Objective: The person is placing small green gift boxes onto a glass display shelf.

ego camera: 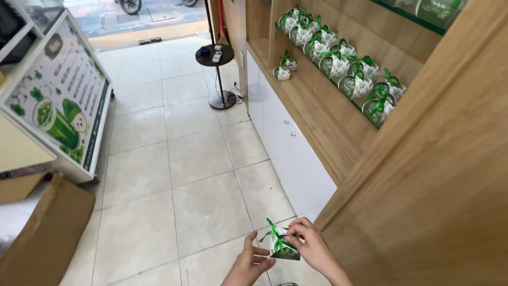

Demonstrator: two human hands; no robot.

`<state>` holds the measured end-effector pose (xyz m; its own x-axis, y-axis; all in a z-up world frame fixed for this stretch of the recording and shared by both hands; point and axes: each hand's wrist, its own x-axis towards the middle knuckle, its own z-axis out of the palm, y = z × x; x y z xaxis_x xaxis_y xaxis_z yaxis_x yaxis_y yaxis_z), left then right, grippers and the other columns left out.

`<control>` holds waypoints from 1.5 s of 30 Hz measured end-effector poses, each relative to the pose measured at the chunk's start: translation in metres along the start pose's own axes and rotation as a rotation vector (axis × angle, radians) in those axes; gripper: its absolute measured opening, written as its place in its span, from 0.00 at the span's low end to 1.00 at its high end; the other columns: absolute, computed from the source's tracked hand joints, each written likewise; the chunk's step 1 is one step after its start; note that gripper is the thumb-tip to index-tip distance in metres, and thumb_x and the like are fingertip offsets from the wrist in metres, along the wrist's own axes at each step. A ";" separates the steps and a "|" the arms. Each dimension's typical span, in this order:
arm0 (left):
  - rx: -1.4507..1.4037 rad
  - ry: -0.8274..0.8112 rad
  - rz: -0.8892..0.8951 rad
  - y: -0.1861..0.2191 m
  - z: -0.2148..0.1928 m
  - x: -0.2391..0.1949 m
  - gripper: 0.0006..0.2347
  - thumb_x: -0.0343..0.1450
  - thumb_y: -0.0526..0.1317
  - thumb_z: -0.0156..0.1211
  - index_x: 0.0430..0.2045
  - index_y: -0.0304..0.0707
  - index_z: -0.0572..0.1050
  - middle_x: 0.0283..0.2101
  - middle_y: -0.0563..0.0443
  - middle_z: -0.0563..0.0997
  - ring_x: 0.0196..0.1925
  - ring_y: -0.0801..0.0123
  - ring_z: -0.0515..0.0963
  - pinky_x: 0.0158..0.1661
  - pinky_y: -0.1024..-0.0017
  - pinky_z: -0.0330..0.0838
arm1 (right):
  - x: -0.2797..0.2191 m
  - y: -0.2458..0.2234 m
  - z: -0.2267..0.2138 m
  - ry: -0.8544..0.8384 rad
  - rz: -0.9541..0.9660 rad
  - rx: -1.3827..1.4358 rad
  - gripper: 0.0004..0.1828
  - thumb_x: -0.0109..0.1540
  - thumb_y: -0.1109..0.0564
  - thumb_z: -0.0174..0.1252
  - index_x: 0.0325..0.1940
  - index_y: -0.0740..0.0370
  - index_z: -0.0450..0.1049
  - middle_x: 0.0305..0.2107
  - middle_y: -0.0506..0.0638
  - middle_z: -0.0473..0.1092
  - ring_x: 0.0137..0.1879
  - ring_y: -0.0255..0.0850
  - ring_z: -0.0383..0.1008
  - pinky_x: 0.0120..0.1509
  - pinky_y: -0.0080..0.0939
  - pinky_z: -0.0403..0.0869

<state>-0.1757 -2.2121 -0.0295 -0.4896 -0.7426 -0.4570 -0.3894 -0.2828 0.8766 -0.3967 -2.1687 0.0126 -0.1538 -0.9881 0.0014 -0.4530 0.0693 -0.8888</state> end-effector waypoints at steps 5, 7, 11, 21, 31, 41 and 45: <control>0.019 -0.073 0.044 0.045 -0.064 0.080 0.40 0.69 0.43 0.68 0.71 0.38 0.45 0.52 0.39 0.78 0.51 0.61 0.84 0.51 0.68 0.80 | 0.098 -0.021 0.012 0.101 0.047 0.003 0.05 0.58 0.61 0.65 0.33 0.65 0.77 0.41 0.46 0.72 0.43 0.39 0.74 0.48 0.39 0.73; 0.020 -0.095 0.022 0.060 -0.086 0.119 0.40 0.68 0.42 0.69 0.70 0.39 0.46 0.52 0.39 0.77 0.51 0.60 0.84 0.50 0.68 0.79 | 0.143 -0.021 0.011 0.133 0.067 -0.025 0.05 0.58 0.60 0.65 0.34 0.64 0.78 0.41 0.46 0.73 0.44 0.37 0.75 0.49 0.38 0.73; 0.017 -0.128 0.084 0.091 -0.121 0.190 0.38 0.68 0.43 0.69 0.69 0.39 0.50 0.52 0.40 0.78 0.50 0.62 0.83 0.49 0.68 0.79 | 0.230 -0.015 0.004 0.175 0.097 0.013 0.05 0.59 0.60 0.64 0.33 0.65 0.77 0.41 0.46 0.73 0.42 0.40 0.75 0.47 0.39 0.74; 0.127 -0.192 0.098 0.202 -0.212 0.425 0.32 0.69 0.44 0.68 0.66 0.40 0.58 0.52 0.42 0.80 0.50 0.65 0.82 0.50 0.70 0.78 | 0.474 0.030 -0.052 0.260 0.046 0.023 0.05 0.59 0.61 0.65 0.34 0.66 0.77 0.40 0.48 0.73 0.44 0.39 0.77 0.50 0.39 0.76; 0.212 -0.237 0.099 0.309 -0.272 0.583 0.26 0.71 0.42 0.62 0.65 0.46 0.63 0.53 0.46 0.81 0.49 0.67 0.84 0.49 0.69 0.78 | 0.614 0.069 -0.091 0.493 0.183 0.014 0.05 0.59 0.60 0.64 0.35 0.66 0.78 0.41 0.47 0.73 0.42 0.39 0.77 0.47 0.39 0.78; 0.409 -0.211 0.674 0.407 -0.312 0.790 0.37 0.63 0.40 0.74 0.66 0.40 0.57 0.63 0.38 0.65 0.62 0.48 0.70 0.53 0.59 0.73 | 0.739 0.112 -0.118 0.982 0.313 -0.081 0.06 0.58 0.61 0.66 0.37 0.67 0.80 0.40 0.52 0.74 0.41 0.40 0.77 0.43 0.40 0.79; 0.678 -0.295 0.859 0.457 -0.321 0.867 0.41 0.60 0.43 0.77 0.66 0.40 0.56 0.65 0.35 0.61 0.65 0.38 0.64 0.56 0.53 0.70 | 0.780 0.143 -0.128 1.043 0.502 -0.117 0.08 0.61 0.59 0.68 0.42 0.64 0.81 0.35 0.55 0.81 0.37 0.39 0.80 0.44 0.40 0.77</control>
<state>-0.5276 -3.1795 0.0230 -0.9285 -0.3349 0.1604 -0.1343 0.7056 0.6958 -0.6941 -2.9122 -0.0544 -0.9624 -0.2574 0.0864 -0.2064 0.4867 -0.8488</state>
